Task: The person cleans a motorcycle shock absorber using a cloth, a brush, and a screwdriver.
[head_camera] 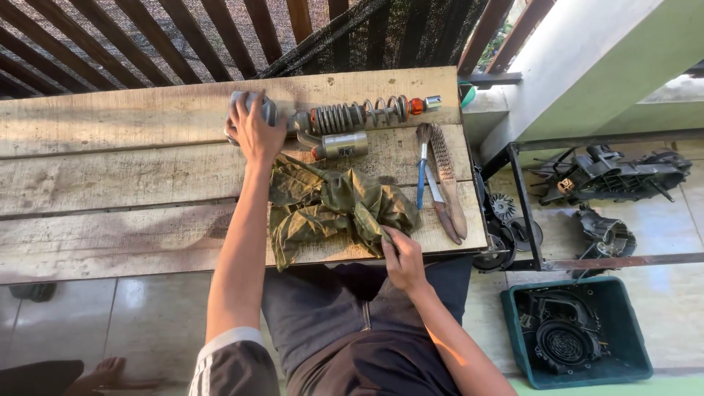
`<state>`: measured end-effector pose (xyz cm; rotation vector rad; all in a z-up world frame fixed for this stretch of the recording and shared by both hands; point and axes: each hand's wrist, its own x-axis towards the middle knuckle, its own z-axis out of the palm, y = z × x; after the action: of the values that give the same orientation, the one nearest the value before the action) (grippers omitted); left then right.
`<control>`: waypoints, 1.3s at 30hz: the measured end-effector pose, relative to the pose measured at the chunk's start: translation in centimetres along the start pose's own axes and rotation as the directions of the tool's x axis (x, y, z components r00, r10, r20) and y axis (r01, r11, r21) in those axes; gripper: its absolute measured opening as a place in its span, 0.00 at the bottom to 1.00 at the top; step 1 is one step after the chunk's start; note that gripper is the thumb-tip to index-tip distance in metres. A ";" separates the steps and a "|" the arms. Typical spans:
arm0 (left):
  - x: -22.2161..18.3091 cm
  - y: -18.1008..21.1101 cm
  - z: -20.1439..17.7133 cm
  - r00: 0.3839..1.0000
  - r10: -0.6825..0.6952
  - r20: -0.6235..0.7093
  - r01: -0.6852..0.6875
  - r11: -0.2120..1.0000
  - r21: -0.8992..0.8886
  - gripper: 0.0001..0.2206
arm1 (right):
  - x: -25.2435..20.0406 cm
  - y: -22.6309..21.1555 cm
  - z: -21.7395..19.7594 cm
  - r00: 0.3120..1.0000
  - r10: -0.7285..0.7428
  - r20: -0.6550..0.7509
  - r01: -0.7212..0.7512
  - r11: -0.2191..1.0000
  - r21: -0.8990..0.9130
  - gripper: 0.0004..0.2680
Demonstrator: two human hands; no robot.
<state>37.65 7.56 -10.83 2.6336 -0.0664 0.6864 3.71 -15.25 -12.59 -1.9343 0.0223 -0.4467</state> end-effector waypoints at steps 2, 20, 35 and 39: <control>-0.5 -1.2 1.3 1.000 0.002 0.031 -0.003 0.999 0.050 0.30 | 0.0 0.1 0.0 1.000 0.009 0.005 -0.009 1.000 0.001 0.10; -2.3 1.7 3.4 0.985 0.163 0.065 -0.160 0.986 -0.037 0.33 | 0.1 0.6 -0.1 0.998 0.058 0.010 -0.058 0.998 -0.030 0.10; 0.9 9.1 1.5 0.653 0.200 0.730 -0.210 0.974 -0.079 0.48 | 0.1 0.8 0.5 1.000 0.004 -0.025 -0.006 0.998 -0.061 0.10; 0.4 11.2 3.1 0.688 0.176 0.704 -0.247 0.969 0.000 0.50 | -0.5 2.4 0.8 0.998 0.063 -0.009 -0.064 0.994 -0.083 0.10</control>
<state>37.74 -3.91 -8.83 2.8483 -0.5822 -0.3123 3.91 -15.35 -15.16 -2.0082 0.1079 -0.4151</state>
